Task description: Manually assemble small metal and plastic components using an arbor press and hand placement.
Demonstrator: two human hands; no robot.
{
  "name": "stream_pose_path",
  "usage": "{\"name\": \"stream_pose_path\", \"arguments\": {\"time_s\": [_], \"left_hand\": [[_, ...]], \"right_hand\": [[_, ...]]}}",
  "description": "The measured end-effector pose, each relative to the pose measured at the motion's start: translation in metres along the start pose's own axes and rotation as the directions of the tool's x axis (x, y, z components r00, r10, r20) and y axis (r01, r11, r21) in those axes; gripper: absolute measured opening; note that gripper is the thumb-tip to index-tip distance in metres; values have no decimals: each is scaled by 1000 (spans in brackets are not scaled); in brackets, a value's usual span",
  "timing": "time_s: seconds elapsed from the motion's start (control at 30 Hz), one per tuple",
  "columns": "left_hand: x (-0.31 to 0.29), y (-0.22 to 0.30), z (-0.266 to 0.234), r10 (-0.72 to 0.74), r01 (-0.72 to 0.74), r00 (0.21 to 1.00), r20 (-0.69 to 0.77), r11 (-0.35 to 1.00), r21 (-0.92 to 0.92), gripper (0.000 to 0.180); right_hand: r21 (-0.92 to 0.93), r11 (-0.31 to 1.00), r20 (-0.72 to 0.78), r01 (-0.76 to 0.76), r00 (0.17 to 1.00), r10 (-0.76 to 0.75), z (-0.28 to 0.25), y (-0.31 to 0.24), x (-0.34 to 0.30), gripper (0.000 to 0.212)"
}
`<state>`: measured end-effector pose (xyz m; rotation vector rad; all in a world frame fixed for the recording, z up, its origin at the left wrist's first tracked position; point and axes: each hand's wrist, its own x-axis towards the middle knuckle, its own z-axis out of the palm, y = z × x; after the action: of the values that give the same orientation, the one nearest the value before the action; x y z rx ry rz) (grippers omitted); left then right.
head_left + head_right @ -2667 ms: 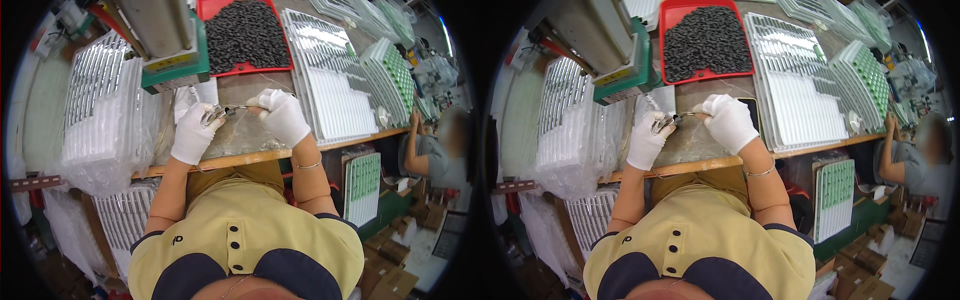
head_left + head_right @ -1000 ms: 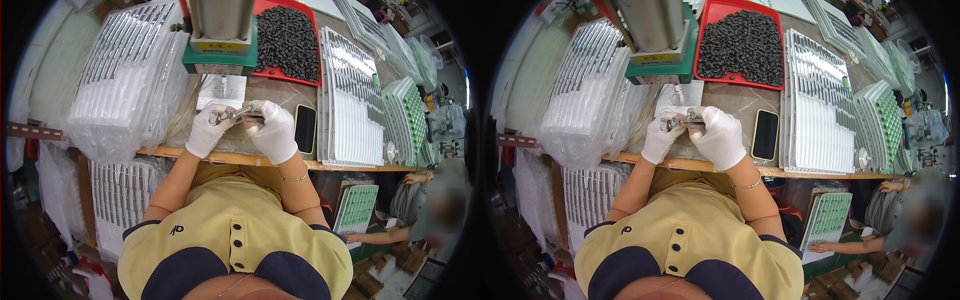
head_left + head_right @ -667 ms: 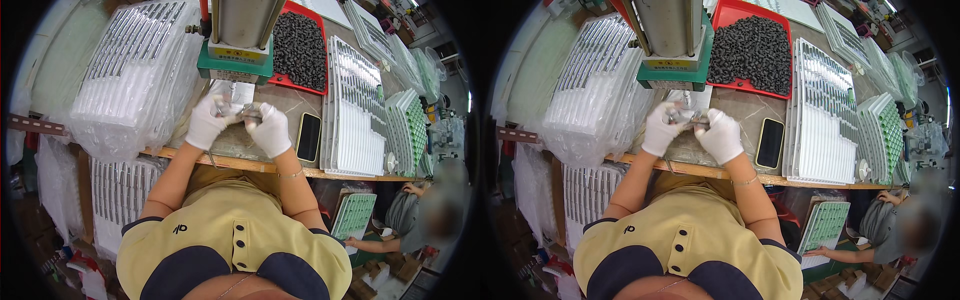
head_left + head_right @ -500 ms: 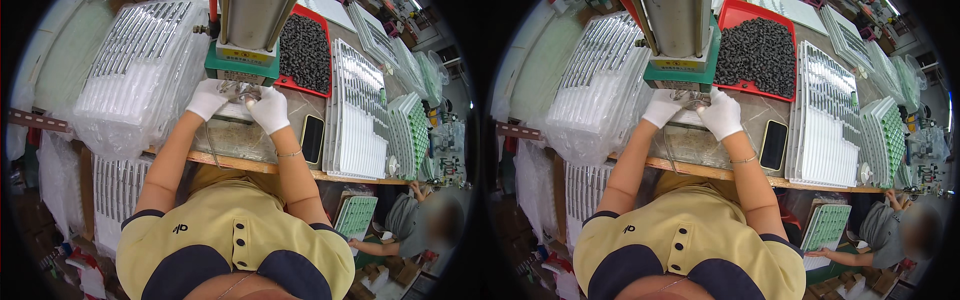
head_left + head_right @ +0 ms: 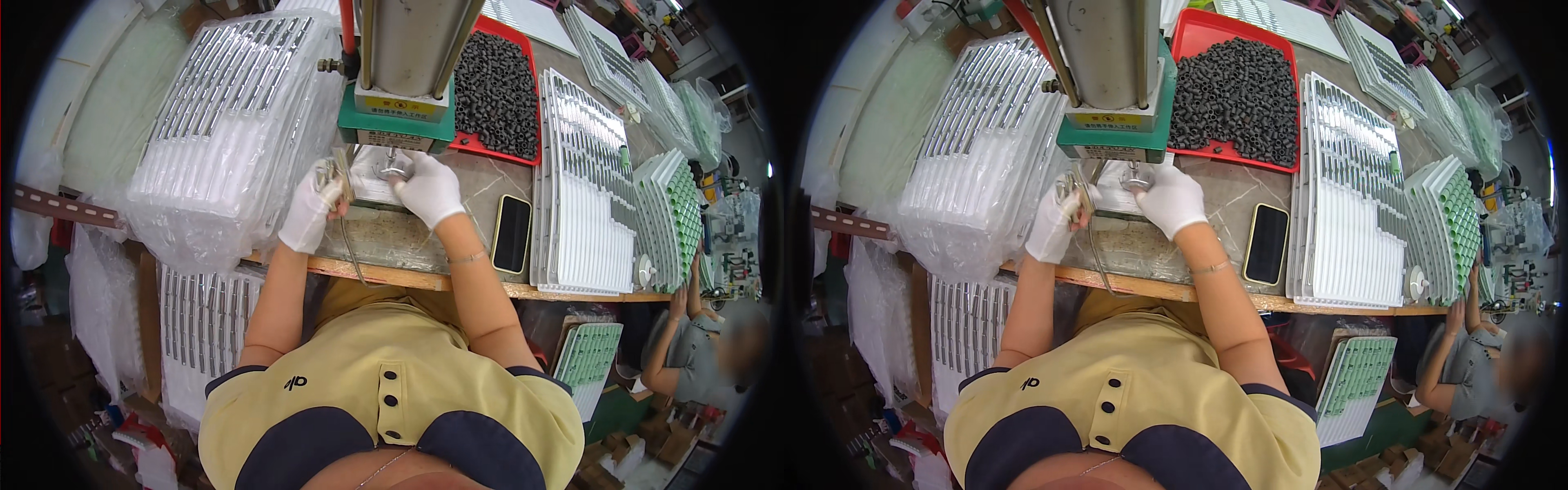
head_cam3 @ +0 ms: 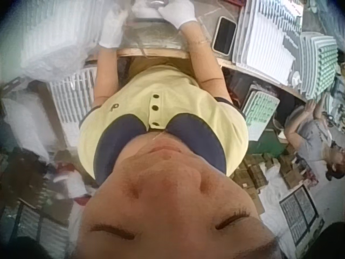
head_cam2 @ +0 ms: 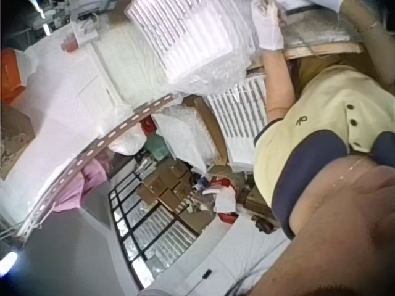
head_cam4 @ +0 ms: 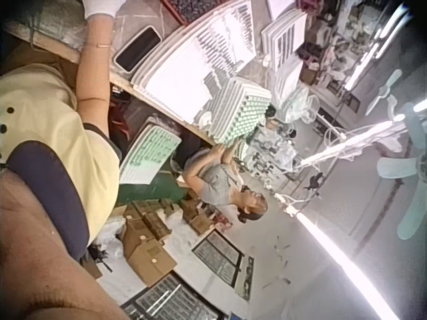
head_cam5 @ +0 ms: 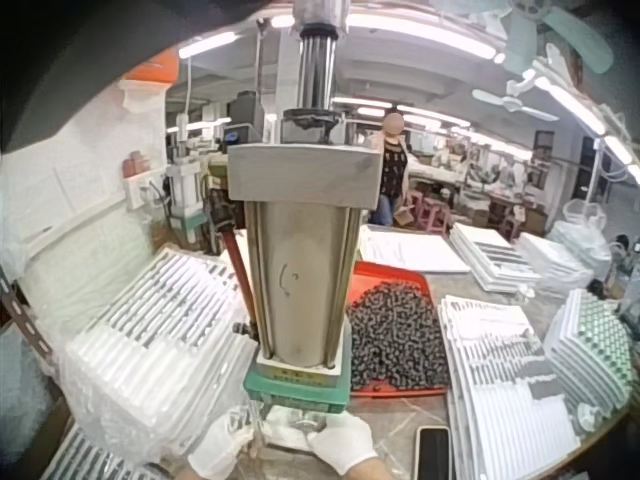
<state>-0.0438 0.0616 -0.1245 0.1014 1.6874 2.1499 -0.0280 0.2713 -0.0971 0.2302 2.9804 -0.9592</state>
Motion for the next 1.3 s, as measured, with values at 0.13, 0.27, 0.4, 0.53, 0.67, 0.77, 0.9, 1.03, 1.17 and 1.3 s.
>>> {"name": "stream_pose_path", "arguments": {"time_s": [0.13, 0.27, 0.4, 0.53, 0.67, 0.77, 0.9, 1.03, 1.17, 1.3], "left_hand": [[-25, 18, 26, 17, -53, 991, 134, 963, 266, 37], [-33, 0, 44, 229, -313, 949, 217, 763, 566, 31], [-45, 5, 63, 417, -402, 894, 166, 578, 710, 23], [-58, 15, 55, 629, -444, 739, 243, 183, 877, 19], [-77, 56, 17, 689, -516, 675, 265, 184, 836, 23], [-73, 122, -20, 694, -98, 687, -213, 379, 920, 26], [-15, 161, -225, 835, 230, 509, -209, 102, 968, 43], [-2, 184, -325, 589, 565, 641, -491, 71, 822, 52], [23, 168, -396, 467, 472, 790, -398, -48, 880, 50], [22, 180, -393, 338, 467, 795, -504, 188, 864, 38]], "right_hand": [[419, 859, -246, 294, 948, -204, -6, 15, -38, 43], [728, 648, -83, 225, 966, -243, -23, -2, -71, 27], [510, 838, -179, 193, 977, -116, -16, 5, -77, 11], [644, 763, -80, 55, 997, -4, -11, -11, -85, 12], [334, 915, 31, 227, 968, -251, -33, -3, -88, 30], [-85, 996, 180, 25, 984, -9, -66, 21, -84, 32], [-303, 952, -122, -50, 992, 13, -81, 74, -61, 26], [-196, 953, -278, -232, 945, 173, -90, 98, -16, 19], [-290, 898, -329, -330, 916, 231, -82, 110, 20, 19], [-369, 876, -265, -310, 939, 221, -68, 119, 47, 19]]}}
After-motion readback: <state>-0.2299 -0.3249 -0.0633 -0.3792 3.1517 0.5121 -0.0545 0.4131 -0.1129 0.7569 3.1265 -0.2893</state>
